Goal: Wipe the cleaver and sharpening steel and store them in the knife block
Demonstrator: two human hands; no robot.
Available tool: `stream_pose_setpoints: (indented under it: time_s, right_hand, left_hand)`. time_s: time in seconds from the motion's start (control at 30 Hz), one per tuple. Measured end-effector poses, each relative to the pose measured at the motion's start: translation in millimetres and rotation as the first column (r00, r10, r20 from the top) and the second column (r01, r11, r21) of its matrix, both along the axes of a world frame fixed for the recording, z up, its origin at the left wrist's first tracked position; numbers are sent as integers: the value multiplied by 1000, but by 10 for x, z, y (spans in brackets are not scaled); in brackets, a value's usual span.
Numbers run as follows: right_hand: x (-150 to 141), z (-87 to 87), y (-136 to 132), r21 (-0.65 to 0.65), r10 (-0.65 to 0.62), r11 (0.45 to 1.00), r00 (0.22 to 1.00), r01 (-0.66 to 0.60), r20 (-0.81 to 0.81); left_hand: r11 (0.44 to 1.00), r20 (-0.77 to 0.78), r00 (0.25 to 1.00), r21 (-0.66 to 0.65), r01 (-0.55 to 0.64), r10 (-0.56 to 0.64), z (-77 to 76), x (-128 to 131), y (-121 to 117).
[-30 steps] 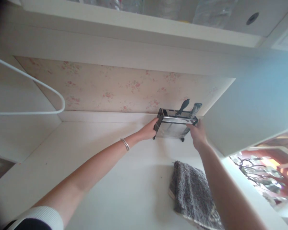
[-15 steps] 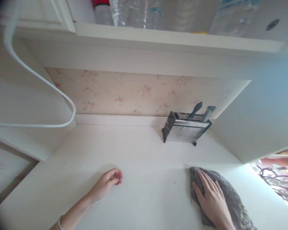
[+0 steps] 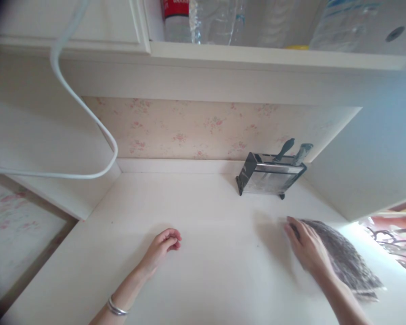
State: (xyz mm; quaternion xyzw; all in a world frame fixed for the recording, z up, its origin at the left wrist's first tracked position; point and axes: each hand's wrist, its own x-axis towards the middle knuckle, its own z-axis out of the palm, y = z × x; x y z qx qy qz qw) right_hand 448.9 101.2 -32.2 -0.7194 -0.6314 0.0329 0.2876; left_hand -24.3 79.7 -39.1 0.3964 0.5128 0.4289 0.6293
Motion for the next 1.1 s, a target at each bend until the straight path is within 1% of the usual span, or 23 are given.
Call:
stream_pose_setpoints:
  time_s: [0.03,0.07,0.13,0.2,0.23,0.27,0.33,0.37,0.43,0.5,0.53,0.63,0.73,0.9,1.1]
  right_hand:
    - [-243,15,-15,-21,4,1000,998,-6,-68]
    - [-507,27,-38,-58,31,997,984,-42,-177]
    - [-1066,52,-101,-144,119,972,916,-187,-383]
    - [-1608,81,-169,-184,207,923,840,-338,-501]
    - [-1853,91,-197,-195,268,880,790,-434,-552]
    - [-2075,93,-216,-192,304,849,752,-493,-585]
    - [-2441,58,-224,-169,315,824,685,-541,-657]
    - [-2587,19,-215,-154,297,835,668,-528,-682]
    - [-2819,-95,-188,-127,257,875,671,-466,-695]
    - [-2981,-228,-172,-103,250,904,710,-414,-658]
    - [-3038,-288,-174,-93,268,905,728,-414,-631]
    - [-3128,-397,-215,-87,365,866,741,-493,-563]
    - [-3135,-408,-258,-96,428,837,754,-539,-498]
    - [-3127,-371,-266,-111,446,839,790,-533,-420]
    - [-3136,-369,-265,-131,466,831,805,-540,-367]
  left_hand:
    - [1000,0,1000,4,0,0,4,5,-3]
    - [1000,0,1000,9,2,-2,6,11,-7]
    - [1000,0,1000,17,7,-7,8,17,-16]
    - [1000,2,1000,25,9,-9,4,11,-25]
    - [1000,4,1000,28,9,-9,1,3,-29]
    - [999,5,1000,33,7,-7,-4,-6,-32]
    - [999,3,1000,44,2,-2,-14,-24,-36]
    - [999,-1,1000,52,-1,1,-19,-30,-38]
    - [998,-14,1000,66,-9,10,-29,-36,-43]
    - [997,-34,999,77,-19,21,-37,-35,-51]
    - [996,-46,999,81,-23,27,-40,-34,-57]
    - [995,-82,996,102,-19,27,-41,-27,-75]
    - [993,-110,994,115,9,4,-37,-20,-81]
    - [993,-138,990,113,31,-16,-43,-15,-70]
    - [991,-168,986,124,41,-20,-35,-11,-75]
